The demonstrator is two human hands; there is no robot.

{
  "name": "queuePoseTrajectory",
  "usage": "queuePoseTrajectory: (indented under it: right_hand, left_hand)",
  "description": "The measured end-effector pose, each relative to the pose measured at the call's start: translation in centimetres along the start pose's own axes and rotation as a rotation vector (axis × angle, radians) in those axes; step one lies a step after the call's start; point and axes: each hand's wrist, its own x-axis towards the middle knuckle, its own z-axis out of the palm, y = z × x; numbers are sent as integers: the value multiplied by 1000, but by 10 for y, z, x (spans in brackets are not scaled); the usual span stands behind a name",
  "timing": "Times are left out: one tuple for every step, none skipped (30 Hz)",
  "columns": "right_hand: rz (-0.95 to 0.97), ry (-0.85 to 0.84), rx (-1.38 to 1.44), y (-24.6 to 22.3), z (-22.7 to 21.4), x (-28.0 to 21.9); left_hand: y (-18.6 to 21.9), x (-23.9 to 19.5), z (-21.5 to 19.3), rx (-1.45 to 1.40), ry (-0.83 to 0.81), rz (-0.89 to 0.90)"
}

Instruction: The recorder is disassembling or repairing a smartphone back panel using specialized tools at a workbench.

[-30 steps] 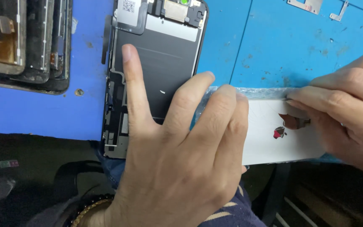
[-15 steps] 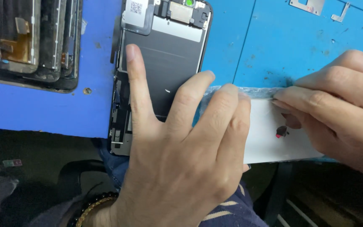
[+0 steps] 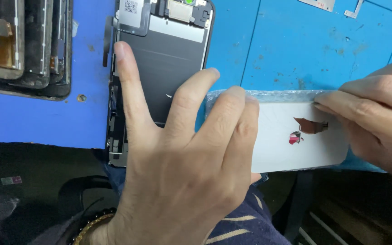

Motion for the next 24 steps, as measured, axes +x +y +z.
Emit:
queuePoseTrajectory:
  right_hand:
    - [2, 1, 1, 2, 0, -3]
    - [18, -14, 7, 3, 1, -6]
    - [32, -28, 11, 5, 1, -9]
    - [34, -28, 10, 9, 2, -14]
    - [18, -53, 4, 12, 4, -20]
    - [1, -79, -2, 15, 6, -24]
    - [1, -80, -2, 17, 8, -30]
    - [23, -86, 3, 20, 10, -36]
    - [44, -91, 7, 23, 13, -41]
    - [42, -91, 7, 22, 14, -41]
    - [54, -86, 18, 22, 14, -43]
    - [66, -81, 30, 22, 14, -44]
    - [65, -81, 29, 21, 14, -42]
    - [72, -69, 30, 20, 14, -40]
    - [80, -58, 33, 19, 14, -40]
    - [80, -59, 34, 18, 13, -38]
    - [90, -62, 36, 16, 12, -36]
    - [99, -65, 37, 15, 11, -34]
    - [98, -64, 37, 15, 10, -33]
    - [91, -76, 43, 16, 10, -33]
    - [84, -87, 50, 15, 10, -32]
    - [84, -87, 51, 15, 10, -33]
    - [76, -75, 45, 15, 10, -33]
    - [67, -63, 39, 15, 10, -33]
  left_hand:
    - [0, 0, 0, 0, -2, 1]
    - [0, 0, -1, -13, -10, 2]
    - [0, 1, -1, -27, -16, 4]
    - [0, 1, -1, -27, -16, 6]
    - [0, 1, -1, -28, -23, 8]
    - [0, 2, -1, -29, -30, 10]
    - [1, 1, -1, -30, -30, 9]
    - [1, 1, 0, -32, -29, 9]
    - [0, 1, 0, -32, -25, 7]
    - [0, 0, 0, -31, -24, 6]
    - [-1, -1, 2, -20, -23, 7]
    - [-1, -2, 3, -8, -23, 7]
    - [-1, -2, 3, -8, -21, 7]
    - [-2, -3, 4, 4, -17, 8]
    - [-2, -3, 4, 14, -15, 9]
    - [-1, -3, 4, 13, -15, 8]
    - [-1, -3, 4, 18, -15, 10]
    - [-1, -2, 3, 22, -14, 12]
    - [-1, -2, 3, 23, -14, 12]
    - [-1, -1, 3, 10, -11, 15]
    - [-2, -1, 3, -3, -11, 18]
    - [-2, -2, 4, -3, -12, 17]
    - [-1, -3, 4, -9, -5, 16]
    - [-1, -3, 5, -15, 2, 14]
